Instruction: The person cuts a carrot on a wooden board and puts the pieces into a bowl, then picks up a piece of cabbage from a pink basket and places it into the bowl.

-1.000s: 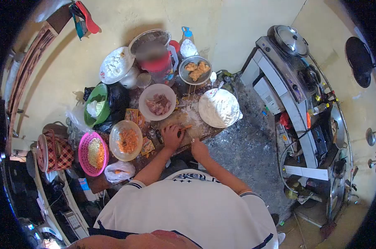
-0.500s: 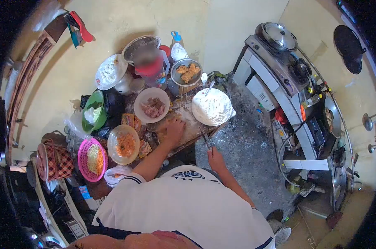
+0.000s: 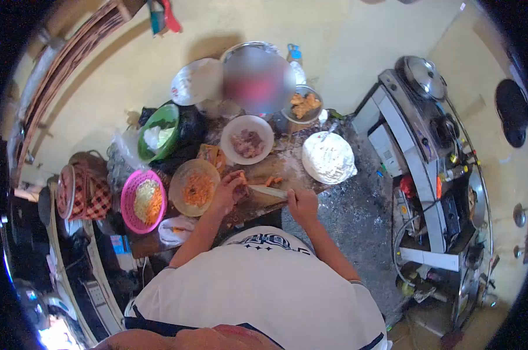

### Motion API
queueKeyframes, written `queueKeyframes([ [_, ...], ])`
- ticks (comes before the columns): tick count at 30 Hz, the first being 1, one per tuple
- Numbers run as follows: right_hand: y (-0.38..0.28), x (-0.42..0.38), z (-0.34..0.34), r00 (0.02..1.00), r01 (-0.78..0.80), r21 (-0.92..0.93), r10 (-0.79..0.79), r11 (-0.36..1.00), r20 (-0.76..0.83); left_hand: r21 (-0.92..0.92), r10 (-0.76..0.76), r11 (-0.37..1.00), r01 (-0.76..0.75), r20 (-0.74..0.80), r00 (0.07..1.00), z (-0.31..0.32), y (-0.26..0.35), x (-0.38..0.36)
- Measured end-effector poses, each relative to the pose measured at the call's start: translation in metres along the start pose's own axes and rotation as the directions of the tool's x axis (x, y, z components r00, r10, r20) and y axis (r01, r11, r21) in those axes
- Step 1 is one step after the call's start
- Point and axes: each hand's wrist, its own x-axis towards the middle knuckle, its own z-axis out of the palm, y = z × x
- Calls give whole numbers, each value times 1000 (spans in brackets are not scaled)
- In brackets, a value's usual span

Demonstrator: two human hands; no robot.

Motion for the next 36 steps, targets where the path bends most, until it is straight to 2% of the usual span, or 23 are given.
queueKeyframes([
  [2, -32, 23, 11, 961, 260, -49, -264, 964, -79, -218, -28, 975, 38, 51, 998, -25, 12, -13],
  [3, -50, 30, 15, 959, 275, -41, -277, 961, -65, -229, -19, 973, 26, 34, 999, -32, 20, -23],
  [5, -81, 45, 24, 960, 278, 116, -272, 953, -70, -315, -33, 947, 61, 94, 995, -40, 38, -41],
  [6, -89, 53, 30, 956, 291, 120, -285, 949, -64, -322, -22, 946, 48, 86, 996, -45, 42, -45],
  [8, -102, 64, 42, 914, 405, 14, -404, 914, -46, -357, 20, 934, 15, 94, 995, -54, 47, -50],
  [12, -134, 79, 53, 870, 490, 63, -492, 869, 16, -396, -21, 918, 16, -8, 1000, -55, 74, -70],
  [14, -149, 80, 64, 830, 552, 76, -556, 831, 53, -361, 80, 930, -66, 22, 997, -62, 79, -74],
  [17, -144, 82, 89, 800, 599, -16, -598, 801, 47, -402, 81, 913, -62, 30, 996, -88, 72, -70],
  [21, -157, 83, 103, 774, 629, 67, -632, 775, 44, -399, 80, 913, -86, -30, 996, -104, 74, -73],
  [23, -166, 82, 109, 754, 656, 1, -655, 755, 49, -428, 62, 901, -70, -34, 998, -111, 73, -74],
  [27, -161, 88, 120, 776, 630, 20, -630, 776, 14, -436, 51, 897, -69, -53, 997, -111, 86, -80],
  [29, -162, 88, 126, 751, 659, 76, -661, 749, 3, -470, 46, 881, -52, -25, 999, -108, 89, -82],
  [36, -169, 84, 131, 757, 654, 66, -649, 754, -75, -490, 71, 870, -48, 30, 997, -114, 85, -77],
])
